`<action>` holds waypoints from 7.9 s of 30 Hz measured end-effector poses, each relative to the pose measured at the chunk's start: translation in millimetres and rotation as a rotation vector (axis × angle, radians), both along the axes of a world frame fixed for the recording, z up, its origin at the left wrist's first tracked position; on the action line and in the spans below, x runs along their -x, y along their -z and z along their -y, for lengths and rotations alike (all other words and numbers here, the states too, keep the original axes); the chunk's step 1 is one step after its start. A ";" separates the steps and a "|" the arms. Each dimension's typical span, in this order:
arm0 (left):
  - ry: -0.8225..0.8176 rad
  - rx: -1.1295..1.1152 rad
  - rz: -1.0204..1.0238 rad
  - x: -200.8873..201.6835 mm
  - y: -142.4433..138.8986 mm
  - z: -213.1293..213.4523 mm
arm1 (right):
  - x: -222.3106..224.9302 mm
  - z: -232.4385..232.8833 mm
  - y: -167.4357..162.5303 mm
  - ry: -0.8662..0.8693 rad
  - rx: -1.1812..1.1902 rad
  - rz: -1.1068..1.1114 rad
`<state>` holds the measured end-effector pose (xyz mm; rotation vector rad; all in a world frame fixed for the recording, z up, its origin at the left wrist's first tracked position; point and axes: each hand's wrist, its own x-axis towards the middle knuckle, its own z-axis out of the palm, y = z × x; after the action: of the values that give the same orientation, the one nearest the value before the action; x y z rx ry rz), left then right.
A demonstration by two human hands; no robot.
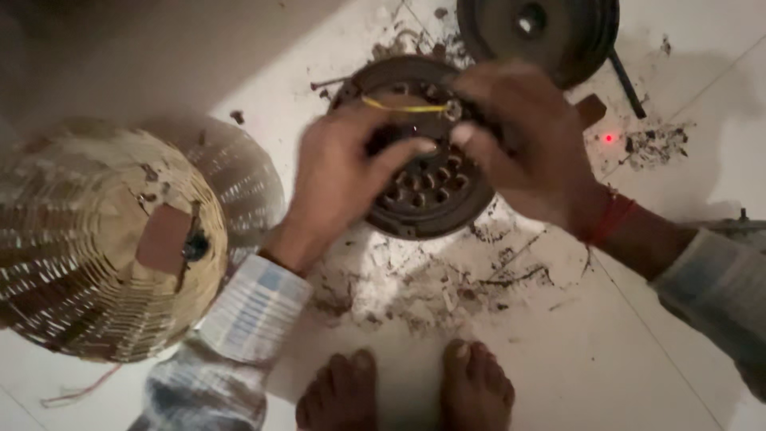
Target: The person repairs a ceiling fan motor on the floor. They thread a yellow wire through the stator, fit a metal ring around it, flip the rotor disc over, and use pliers while positioning and pressing parts together, working the components by hand.
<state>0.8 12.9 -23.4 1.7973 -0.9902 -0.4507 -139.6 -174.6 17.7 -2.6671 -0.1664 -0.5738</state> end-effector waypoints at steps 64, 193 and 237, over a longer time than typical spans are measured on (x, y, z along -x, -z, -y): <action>-0.395 -0.569 -0.361 0.9 -21.3 7.3 | -35.6 25.5 6.8 0.260 -0.643 -0.935; -0.453 -0.531 -0.225 4.2 -25.8 10.3 | -40.0 35.0 -19.7 0.171 -0.716 -1.113; -0.302 -0.446 -0.531 -7.2 -37.4 11.3 | -37.6 48.8 -7.1 -0.158 -0.093 -0.806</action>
<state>8.0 1.6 14.0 2.0173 -0.2522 -0.9500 -101.9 -223.5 24.8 -2.5404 -0.1060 0.5368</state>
